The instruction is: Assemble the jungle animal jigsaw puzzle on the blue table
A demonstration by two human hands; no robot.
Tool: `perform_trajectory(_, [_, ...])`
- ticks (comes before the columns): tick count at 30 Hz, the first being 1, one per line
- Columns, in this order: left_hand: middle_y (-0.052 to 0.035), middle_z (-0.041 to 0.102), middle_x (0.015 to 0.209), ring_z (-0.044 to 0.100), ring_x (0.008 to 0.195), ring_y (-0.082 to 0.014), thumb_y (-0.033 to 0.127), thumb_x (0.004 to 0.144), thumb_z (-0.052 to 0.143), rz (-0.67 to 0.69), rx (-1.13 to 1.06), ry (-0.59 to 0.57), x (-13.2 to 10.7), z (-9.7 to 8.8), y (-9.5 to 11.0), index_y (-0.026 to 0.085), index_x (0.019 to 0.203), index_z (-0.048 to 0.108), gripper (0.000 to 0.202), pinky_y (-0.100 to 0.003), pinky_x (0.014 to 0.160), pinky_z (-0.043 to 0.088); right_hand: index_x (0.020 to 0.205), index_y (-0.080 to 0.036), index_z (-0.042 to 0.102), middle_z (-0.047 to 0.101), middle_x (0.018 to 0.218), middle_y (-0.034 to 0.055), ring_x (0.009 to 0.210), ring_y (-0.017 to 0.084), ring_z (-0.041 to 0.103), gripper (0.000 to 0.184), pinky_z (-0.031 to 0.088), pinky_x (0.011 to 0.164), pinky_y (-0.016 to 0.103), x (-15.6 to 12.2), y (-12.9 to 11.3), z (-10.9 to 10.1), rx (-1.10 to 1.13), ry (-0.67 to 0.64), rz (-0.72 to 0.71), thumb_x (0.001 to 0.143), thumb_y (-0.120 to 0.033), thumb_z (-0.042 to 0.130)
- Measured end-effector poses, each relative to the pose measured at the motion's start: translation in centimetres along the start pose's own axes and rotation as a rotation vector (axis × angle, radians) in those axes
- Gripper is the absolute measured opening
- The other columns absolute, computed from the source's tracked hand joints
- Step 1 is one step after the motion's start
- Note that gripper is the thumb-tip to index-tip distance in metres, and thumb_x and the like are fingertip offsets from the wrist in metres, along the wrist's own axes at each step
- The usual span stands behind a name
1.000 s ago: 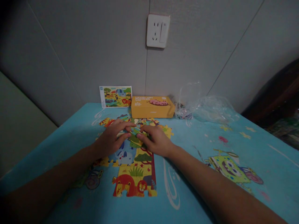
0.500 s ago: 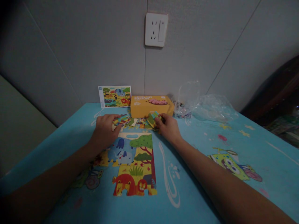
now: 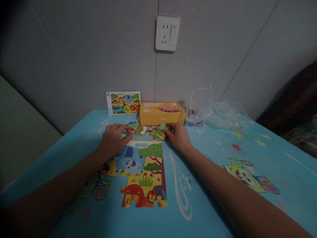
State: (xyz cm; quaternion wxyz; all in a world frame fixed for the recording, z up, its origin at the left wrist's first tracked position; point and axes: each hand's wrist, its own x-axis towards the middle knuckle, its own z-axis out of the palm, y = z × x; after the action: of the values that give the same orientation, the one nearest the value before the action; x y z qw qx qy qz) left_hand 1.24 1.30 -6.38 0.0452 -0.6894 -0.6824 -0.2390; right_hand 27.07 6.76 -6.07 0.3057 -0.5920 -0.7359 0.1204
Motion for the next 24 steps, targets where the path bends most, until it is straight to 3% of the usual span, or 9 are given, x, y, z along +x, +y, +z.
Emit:
perform_trajectory(8, [-0.0108,0.067,0.105,0.057,0.101,-0.0294,0.032,0.082,0.062,0.076,-0.071,0.045,0.5,0.4,-0.7,0.019,0.107,0.068,0.029,-0.046,0.094,0.044,0.098,-0.014,0.075,0.070,0.091,0.0105,0.083,0.023,0.060,0.026,0.046,0.079,0.036,0.2,0.7,0.5,-0.037,0.100,-0.119,0.082,-0.032,0.066])
perform_trajectory(13, [-0.0102,0.066,0.099,0.059,0.097,-0.0298,0.026,0.069,0.071,-0.001,-0.157,-0.015,0.6,0.1,-0.6,0.017,0.119,0.062,0.052,-0.048,0.095,0.044,0.092,-0.016,0.073,0.069,0.088,0.0092,0.082,0.022,0.060,0.022,0.045,0.078,0.035,-0.4,-0.3,0.1,0.036,0.145,-0.215,0.085,-0.032,0.059])
perform_trajectory(17, [-0.0101,0.063,0.101,0.058,0.098,-0.0302,0.026,0.069,0.071,-0.013,-0.168,-0.015,0.5,-0.2,-0.1,0.018,0.124,0.060,0.056,-0.049,0.094,0.043,0.093,-0.016,0.071,0.070,0.090,0.0096,0.085,0.022,0.061,0.022,0.045,0.078,0.035,-1.2,-1.5,-0.2,0.105,0.110,-0.304,0.087,-0.033,0.057])
perform_trajectory(20, [-0.0093,0.063,0.103,0.056,0.100,-0.0284,0.025,0.070,0.071,0.097,-0.221,0.055,0.4,-0.6,0.2,0.017,0.125,0.058,0.057,-0.046,0.095,0.043,0.095,-0.016,0.071,0.071,0.092,0.0096,0.086,0.022,0.062,0.023,0.045,0.078,0.035,-1.8,-2.4,-0.2,0.154,0.049,-0.317,0.088,-0.035,0.059])
perform_trajectory(24, [-0.0095,0.062,0.112,0.054,0.106,-0.0266,0.022,0.076,0.069,0.382,-0.356,0.126,0.0,-1.6,1.0,0.017,0.126,0.055,0.052,-0.043,0.096,0.044,0.108,-0.016,0.069,0.072,0.092,0.0085,0.077,0.019,0.063,0.034,0.046,0.070,0.032,-2.6,-3.2,-0.2,0.294,-0.057,-0.241,0.089,-0.042,0.057])
